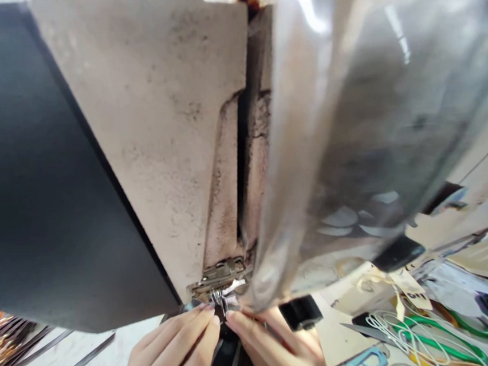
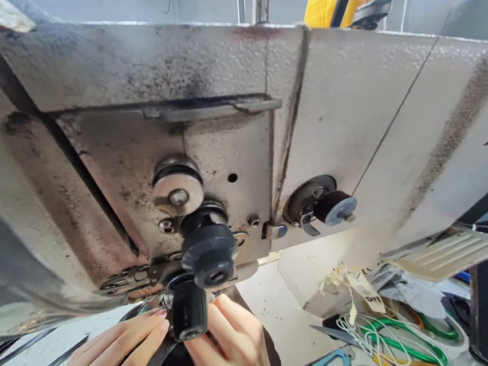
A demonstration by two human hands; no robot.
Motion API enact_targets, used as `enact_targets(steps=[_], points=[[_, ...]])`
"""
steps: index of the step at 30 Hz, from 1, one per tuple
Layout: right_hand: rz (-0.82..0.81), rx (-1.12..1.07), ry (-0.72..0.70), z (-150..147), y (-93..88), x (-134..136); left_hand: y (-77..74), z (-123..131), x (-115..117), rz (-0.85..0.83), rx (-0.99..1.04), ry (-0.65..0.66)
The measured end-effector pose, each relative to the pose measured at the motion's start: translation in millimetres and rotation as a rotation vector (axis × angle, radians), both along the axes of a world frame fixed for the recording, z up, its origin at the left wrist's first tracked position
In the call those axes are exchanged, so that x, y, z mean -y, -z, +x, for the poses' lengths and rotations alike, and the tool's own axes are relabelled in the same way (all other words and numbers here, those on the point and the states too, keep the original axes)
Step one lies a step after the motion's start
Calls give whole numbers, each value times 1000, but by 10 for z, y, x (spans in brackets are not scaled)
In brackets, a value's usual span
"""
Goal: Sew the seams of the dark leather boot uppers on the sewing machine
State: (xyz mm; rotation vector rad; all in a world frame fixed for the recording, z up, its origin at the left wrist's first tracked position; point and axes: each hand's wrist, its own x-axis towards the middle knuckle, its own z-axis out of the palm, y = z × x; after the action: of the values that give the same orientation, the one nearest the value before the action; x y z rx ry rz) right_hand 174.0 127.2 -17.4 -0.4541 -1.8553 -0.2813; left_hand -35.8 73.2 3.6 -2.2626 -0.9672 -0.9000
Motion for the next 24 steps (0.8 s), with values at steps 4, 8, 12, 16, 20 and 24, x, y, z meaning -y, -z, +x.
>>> enact_targets(steps=[4,8,12,16,20,24], points=[[-412,-331,62,191,-93,-65,-29,-42,-95,19,-48,0],[-787,-399,-44,386,-274,-77,13,-43,-131,19,0,17],[-752,-218,-190,357,-333,-7,46,-85,-132,-44,0,-2],[-461,121,-142,233,-365,15,84,-135,-163,-71,-29,-40],[-387,252,-9,202,-439,21,149,-154,-223,-78,1,-31],[-331,284,38,203,-454,12,162,-153,-256,-128,66,10]])
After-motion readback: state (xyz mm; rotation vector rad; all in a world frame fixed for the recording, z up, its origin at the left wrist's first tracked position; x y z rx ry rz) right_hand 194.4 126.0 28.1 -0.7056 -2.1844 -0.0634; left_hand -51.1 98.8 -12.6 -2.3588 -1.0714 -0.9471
